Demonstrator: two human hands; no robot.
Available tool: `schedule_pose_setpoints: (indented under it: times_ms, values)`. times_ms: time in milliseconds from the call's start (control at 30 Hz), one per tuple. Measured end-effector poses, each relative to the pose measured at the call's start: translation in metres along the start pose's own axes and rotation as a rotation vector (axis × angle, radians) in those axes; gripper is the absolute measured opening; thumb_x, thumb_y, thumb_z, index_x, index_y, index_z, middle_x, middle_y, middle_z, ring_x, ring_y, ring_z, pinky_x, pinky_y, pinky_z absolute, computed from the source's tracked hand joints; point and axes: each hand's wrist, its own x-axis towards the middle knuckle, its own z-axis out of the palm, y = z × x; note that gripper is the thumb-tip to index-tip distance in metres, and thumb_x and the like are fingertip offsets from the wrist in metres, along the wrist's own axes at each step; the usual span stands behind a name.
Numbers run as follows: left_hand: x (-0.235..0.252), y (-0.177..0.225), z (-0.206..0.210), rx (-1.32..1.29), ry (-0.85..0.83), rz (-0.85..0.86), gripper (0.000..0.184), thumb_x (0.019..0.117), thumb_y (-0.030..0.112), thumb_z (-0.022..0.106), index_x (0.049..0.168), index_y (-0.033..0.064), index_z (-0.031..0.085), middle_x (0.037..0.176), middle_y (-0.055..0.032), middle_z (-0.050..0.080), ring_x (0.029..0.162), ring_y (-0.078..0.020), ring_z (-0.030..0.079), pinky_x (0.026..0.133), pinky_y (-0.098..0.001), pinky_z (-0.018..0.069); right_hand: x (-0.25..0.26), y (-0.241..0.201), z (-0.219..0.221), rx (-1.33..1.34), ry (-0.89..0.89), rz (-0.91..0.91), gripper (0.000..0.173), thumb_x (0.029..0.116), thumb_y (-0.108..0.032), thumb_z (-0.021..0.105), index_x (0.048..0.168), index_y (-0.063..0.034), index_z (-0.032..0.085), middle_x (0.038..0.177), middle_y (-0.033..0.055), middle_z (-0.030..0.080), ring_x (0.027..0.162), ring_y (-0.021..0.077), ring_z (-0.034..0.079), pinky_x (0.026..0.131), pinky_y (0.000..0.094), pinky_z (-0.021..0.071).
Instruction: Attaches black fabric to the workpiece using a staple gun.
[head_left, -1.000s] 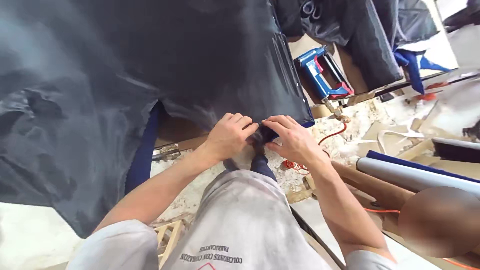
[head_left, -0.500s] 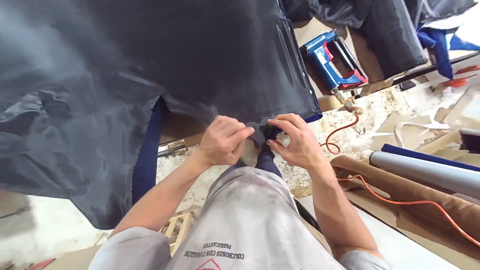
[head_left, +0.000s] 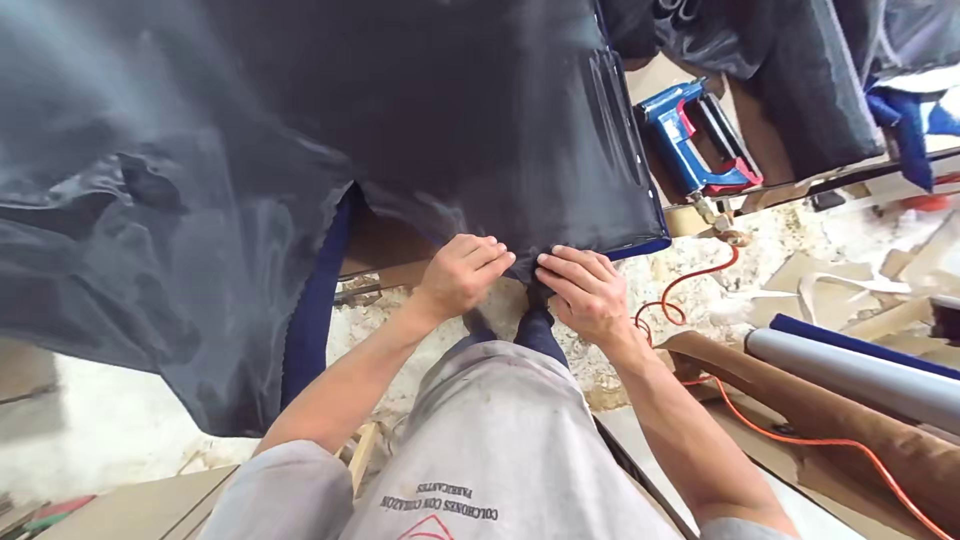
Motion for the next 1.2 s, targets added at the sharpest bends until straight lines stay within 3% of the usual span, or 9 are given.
schedule_pose_setpoints:
  times_ms: [100,267,400,567,700,800,933,1067,1200]
  values:
    - [0.006,0.006,-0.008,-0.033,-0.058,-0.071,0.027,0.1002,0.024,0.057,0.113,0.0124,0.079,0.114,-0.0074,0.077,0.115,-0.0235,0.069,0.102,-0.0415,0.0535,0.005,-0.001,-0.031,0.200,-0.241,0.041,0.033,0.0957,-0.020,0.054,0.122,-0.0148,0.073,0.135,0.0029,0.069,0.138,0.0242,0.055,0.114,0.0458,0.0466]
    - [0.040,0.015,-0.010,0.028,-0.251,-0.037,0.042,0.1008,0.046,0.061,0.127,0.0146,0.073,0.119,-0.0059,0.073,0.102,-0.0239,0.068,0.086,-0.0424,0.0541,0.043,0.013,-0.054,0.176,-0.336,0.140,0.027,0.0975,-0.028,0.065,0.117,-0.0113,0.074,0.111,0.0086,0.071,0.101,0.0225,0.069,0.086,0.0427,0.0587]
    - [0.047,0.007,-0.006,0.035,-0.334,0.039,0.029,0.1024,0.033,0.061,0.121,0.0159,0.076,0.112,-0.0079,0.072,0.098,-0.0264,0.068,0.082,-0.0433,0.0544,0.054,0.013,-0.050,0.083,-0.480,0.147,0.038,0.0868,-0.033,0.078,0.117,-0.0116,0.071,0.113,0.0090,0.066,0.105,0.0276,0.066,0.085,0.0454,0.0570]
    - [0.052,0.004,-0.004,-0.055,-0.116,-0.041,0.019,0.0960,0.013,0.066,0.108,0.0132,0.081,0.092,-0.0066,0.074,0.084,-0.0227,0.069,0.073,-0.0387,0.0562,0.054,0.011,-0.045,0.073,-0.366,0.285,0.017,0.0877,-0.020,0.075,0.102,-0.0108,0.072,0.098,0.0077,0.070,0.087,0.0269,0.070,0.071,0.0494,0.0571]
    - [0.049,0.008,0.007,0.037,0.083,0.057,0.012,0.0925,0.013,0.071,0.098,0.0095,0.081,0.083,-0.0073,0.072,0.081,-0.0224,0.068,0.071,-0.0363,0.0546,0.036,0.004,-0.022,-0.024,0.006,0.183,0.003,0.0871,-0.007,0.068,0.089,-0.0061,0.070,0.084,0.0110,0.068,0.075,0.0278,0.069,0.058,0.0432,0.0550]
    - [0.039,0.007,0.010,0.099,0.077,0.165,0.011,0.0917,0.010,0.069,0.094,0.0084,0.079,0.081,-0.0076,0.072,0.080,-0.0238,0.068,0.070,-0.0370,0.0534,0.025,-0.002,-0.027,-0.037,-0.084,0.138,0.010,0.0950,-0.007,0.061,0.090,-0.0074,0.070,0.093,0.0117,0.068,0.086,0.0291,0.068,0.064,0.0420,0.0565]
    - [0.029,0.009,0.013,0.073,0.071,0.122,0.010,0.0908,0.008,0.068,0.090,0.0083,0.078,0.079,-0.0074,0.070,0.079,-0.0236,0.067,0.070,-0.0367,0.0531,0.025,-0.005,-0.054,0.092,-0.223,0.199,0.012,0.0857,-0.013,0.060,0.090,-0.0125,0.071,0.102,0.0054,0.069,0.094,0.0224,0.066,0.074,0.0403,0.0559]
    - [0.036,0.012,0.015,-0.006,0.092,0.023,0.009,0.0898,0.008,0.070,0.084,0.0074,0.077,0.077,-0.0082,0.069,0.081,-0.0245,0.067,0.072,-0.0372,0.0547,0.036,-0.004,-0.048,0.068,-0.195,0.242,0.024,0.0913,-0.026,0.069,0.111,-0.0121,0.072,0.113,0.0084,0.068,0.105,0.0255,0.066,0.082,0.0422,0.0571]
    - [0.038,0.011,0.014,-0.048,0.113,-0.024,0.011,0.0885,0.009,0.072,0.079,0.0061,0.075,0.076,-0.0086,0.068,0.079,-0.0240,0.066,0.071,-0.0364,0.0549,0.035,0.000,-0.027,-0.067,-0.095,0.204,0.014,0.0953,-0.017,0.065,0.102,-0.0088,0.074,0.103,0.0099,0.072,0.093,0.0268,0.071,0.071,0.0415,0.0588]
